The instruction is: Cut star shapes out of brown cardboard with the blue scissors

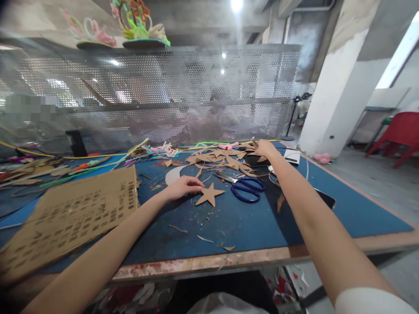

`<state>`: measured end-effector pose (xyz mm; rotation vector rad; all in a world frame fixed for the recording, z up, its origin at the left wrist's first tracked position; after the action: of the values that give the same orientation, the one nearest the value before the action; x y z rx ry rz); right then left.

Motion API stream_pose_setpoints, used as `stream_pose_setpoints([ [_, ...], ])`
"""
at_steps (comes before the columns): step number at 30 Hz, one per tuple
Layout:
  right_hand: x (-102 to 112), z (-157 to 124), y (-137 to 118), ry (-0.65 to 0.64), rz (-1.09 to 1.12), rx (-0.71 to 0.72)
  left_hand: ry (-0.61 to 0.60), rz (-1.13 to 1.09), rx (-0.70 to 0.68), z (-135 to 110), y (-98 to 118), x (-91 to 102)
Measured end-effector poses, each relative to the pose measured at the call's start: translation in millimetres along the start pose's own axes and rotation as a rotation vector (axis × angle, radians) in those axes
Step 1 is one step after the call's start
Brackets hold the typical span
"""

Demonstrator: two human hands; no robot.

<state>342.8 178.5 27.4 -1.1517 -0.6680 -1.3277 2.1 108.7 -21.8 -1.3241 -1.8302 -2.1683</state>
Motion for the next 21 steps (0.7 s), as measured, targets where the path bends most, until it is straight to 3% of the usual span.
stream_pose_setpoints([
  [8,29,8,17,0.083,-0.113,-0.051,0.004,0.033,-0.019,1,0,-0.4],
  [14,16,12,23,0.031,-0.084,-0.009,0.014,0.069,-0.045,1,0,-0.8],
  [18,15,5,26,0.159,-0.103,-0.082,0.028,0.096,-0.047,1,0,-0.3],
  [21,7,-3,4,0.211,-0.126,-0.033,0.028,0.083,-0.03,1,0,-1.1],
])
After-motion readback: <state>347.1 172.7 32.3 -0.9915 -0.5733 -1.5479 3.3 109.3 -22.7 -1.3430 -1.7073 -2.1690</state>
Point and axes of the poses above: each hand's wrist, its own z-axis towards the middle knuckle, its own x-axis out of the back of the hand, y = z × x, the point moved 7 cm from there along z, towards the middle knuckle, and after that the axes turned 3 degrees about y, right-handed, at the moved point
